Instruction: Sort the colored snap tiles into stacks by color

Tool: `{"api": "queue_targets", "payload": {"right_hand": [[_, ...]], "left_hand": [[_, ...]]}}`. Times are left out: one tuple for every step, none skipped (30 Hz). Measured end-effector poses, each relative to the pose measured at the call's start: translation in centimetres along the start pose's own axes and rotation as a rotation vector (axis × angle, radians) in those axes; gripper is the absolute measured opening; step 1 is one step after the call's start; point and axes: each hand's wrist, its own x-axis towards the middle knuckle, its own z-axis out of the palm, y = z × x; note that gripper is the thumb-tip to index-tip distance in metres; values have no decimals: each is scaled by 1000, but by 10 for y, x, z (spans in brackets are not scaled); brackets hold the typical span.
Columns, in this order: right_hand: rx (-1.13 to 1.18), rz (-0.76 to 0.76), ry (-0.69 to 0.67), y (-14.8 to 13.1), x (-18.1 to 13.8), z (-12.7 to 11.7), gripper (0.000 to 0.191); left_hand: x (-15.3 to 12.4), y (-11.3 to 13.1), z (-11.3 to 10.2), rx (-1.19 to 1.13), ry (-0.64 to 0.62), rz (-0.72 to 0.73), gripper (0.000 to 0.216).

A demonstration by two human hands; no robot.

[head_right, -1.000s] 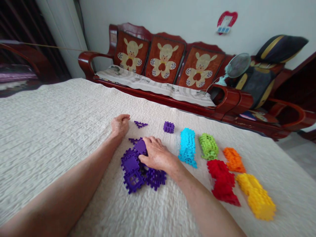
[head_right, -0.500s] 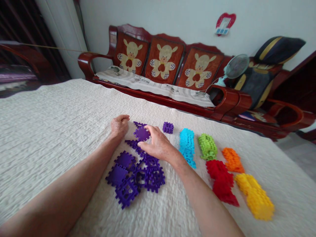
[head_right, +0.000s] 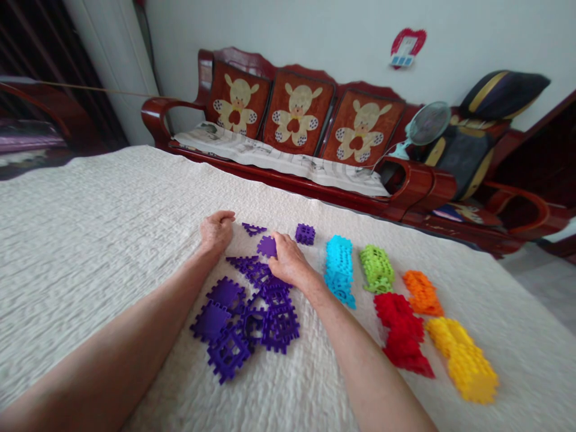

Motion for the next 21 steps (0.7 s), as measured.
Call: {"api": "queue_targets", "payload": {"right_hand": [[-1, -6, 2, 1, 0, 0, 65], [-1, -12, 6, 3, 1, 1, 66], [-1, -20, 6, 4, 1, 1, 68], [-1, -27, 2, 5, 2, 2, 68], [-1, -32, -5, 5, 2, 2, 68], [1, -38, -13, 6, 3, 2, 66], [3, -46, -18, 7, 3, 2, 65], [7, -54, -19, 7, 3, 2, 64], [12, -64, -16, 8, 3, 2, 62], [16, -74, -9, 8, 3, 3, 61], [19, -84, -3, 8, 3, 3, 60], [21, -89, 4, 8, 3, 4, 59], [21, -91, 13, 8, 3, 4, 58], [21, -90, 20, 7, 3, 5, 56], [22, -88, 26, 6, 3, 5, 54], [27, -85, 29, 5, 2, 4, 52], [35, -82, 28, 4, 2, 2, 51], [47, -78, 29, 4, 2, -1, 49], [60, -76, 33, 5, 3, -4, 49], [71, -71, 49, 7, 3, -9, 48], [74, -64, 80, 11, 4, -15, 48]], "left_hand": [[0, 0, 0, -1, 1, 1, 31], [0, 0, 0, -1, 1, 3, 31], [0, -1, 0, 0, 2, 5, 31], [0, -1, 0, 1, 2, 8, 31], [0, -2, 1, -1, 4, 11, 30], [0, -2, 1, -3, 3, 14, 30], [0, -3, 1, -6, 3, 15, 30], [0, -3, 2, -8, 2, 15, 30], [1, -4, 2, -10, 3, 14, 30], [1, -4, 2, -11, 2, 14, 30], [1, -5, 2, -11, 1, 14, 30], [1, -5, 2, -12, -1, 14, 31], [1, -5, 2, -14, -1, 13, 31], [1, -4, 2, -16, -2, 12, 31], [1, -4, 1, -19, -1, 10, 31], [1, -4, 1, -21, 1, 8, 31], [1, -3, 1, -22, 2, 7, 31], [0, -3, 0, -25, 1, 5, 31], [0, -3, 0, -29, 2, 5, 31], [0, -2, 0, -33, 2, 5, 31], [0, -3, 1, -38, 3, 5, 31]]}}
